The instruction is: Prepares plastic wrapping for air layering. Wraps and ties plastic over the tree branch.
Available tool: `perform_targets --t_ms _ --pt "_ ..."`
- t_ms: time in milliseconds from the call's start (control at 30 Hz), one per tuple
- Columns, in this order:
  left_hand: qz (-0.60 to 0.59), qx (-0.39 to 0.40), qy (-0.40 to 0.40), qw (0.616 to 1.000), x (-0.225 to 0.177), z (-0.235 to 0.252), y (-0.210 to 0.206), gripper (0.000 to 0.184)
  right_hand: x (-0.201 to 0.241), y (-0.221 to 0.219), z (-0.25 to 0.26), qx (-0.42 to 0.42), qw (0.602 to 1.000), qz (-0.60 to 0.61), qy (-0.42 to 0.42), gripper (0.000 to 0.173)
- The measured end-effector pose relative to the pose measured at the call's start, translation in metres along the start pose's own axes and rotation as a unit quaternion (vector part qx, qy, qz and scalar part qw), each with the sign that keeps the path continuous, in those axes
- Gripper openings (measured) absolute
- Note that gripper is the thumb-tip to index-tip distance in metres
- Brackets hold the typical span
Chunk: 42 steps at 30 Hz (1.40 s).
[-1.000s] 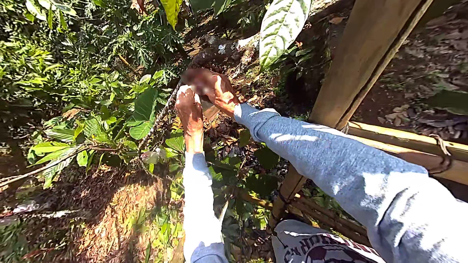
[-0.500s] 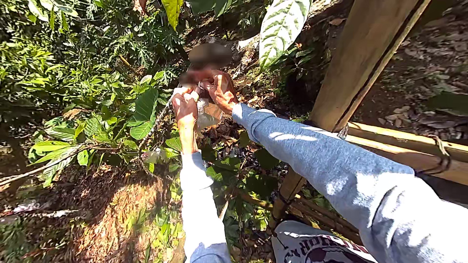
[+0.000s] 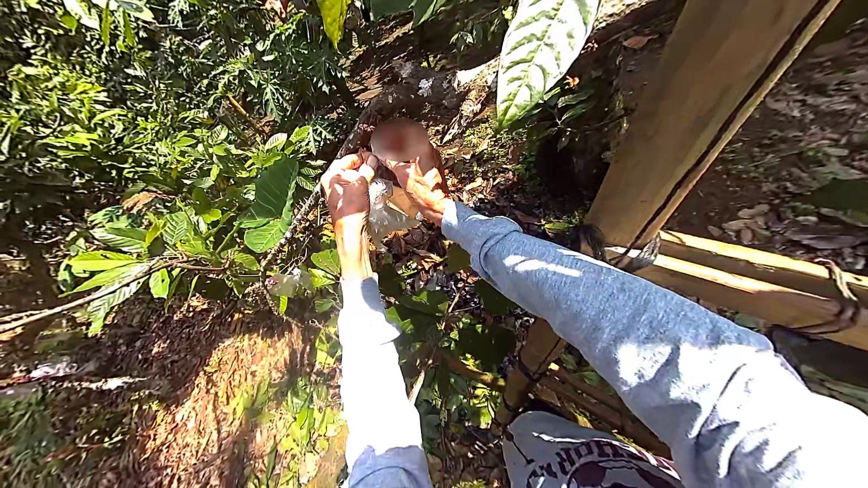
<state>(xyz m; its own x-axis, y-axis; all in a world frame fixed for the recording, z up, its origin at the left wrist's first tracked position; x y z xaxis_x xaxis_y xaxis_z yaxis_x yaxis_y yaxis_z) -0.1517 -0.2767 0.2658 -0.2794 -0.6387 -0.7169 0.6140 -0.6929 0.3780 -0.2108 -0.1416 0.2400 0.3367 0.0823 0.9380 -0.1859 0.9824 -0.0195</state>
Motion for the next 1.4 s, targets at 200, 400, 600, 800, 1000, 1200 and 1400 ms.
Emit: perform_targets --t_ms 200,400,600,800,1000,1200,1400 --pt "-0.071 0.005 0.009 0.997 -0.022 -0.028 0.002 0.016 0.004 -0.006 0.003 0.037 0.996 0.059 -0.062 0.03" --pt "-0.091 -0.02 0.013 0.996 -0.056 -0.045 0.003 0.02 0.001 -0.008 0.011 0.035 0.996 0.051 -0.061 0.035" --pt "0.052 -0.073 -0.055 0.994 -0.024 -0.033 -0.003 0.021 -0.001 -0.003 0.017 0.017 0.999 -0.002 -0.049 0.03" --pt "0.17 -0.193 -0.032 0.966 -0.003 -0.027 -0.008 0.024 -0.002 0.0 0.016 -0.02 0.999 -0.028 -0.041 0.033" --pt "0.115 -0.167 -0.129 0.971 -0.019 -0.044 -0.013 0.024 0.0 0.003 0.008 -0.01 0.999 -0.027 -0.044 0.03" --pt "0.113 -0.167 -0.129 0.971 -0.021 -0.038 -0.015 0.026 0.01 -0.004 0.003 -0.01 0.999 -0.012 -0.034 0.033" --pt "0.141 -0.196 -0.055 0.969 -0.004 -0.051 -0.023 0.03 -0.008 0.002 0.008 -0.042 0.994 -0.059 -0.077 0.032"
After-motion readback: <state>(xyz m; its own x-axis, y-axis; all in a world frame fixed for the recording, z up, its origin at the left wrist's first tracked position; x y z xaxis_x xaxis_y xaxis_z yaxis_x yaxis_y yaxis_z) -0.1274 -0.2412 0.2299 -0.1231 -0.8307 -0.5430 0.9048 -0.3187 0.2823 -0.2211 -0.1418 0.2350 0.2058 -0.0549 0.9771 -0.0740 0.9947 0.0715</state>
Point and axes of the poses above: each hand's wrist, its own z-axis towards the middle knuckle, its own y-axis out of the back of the hand, x = y × z, the point moved 5 cm from there along z, towards the middle knuckle, and after that the axes turned 8 degrees about -y, right-handed, at the moved point
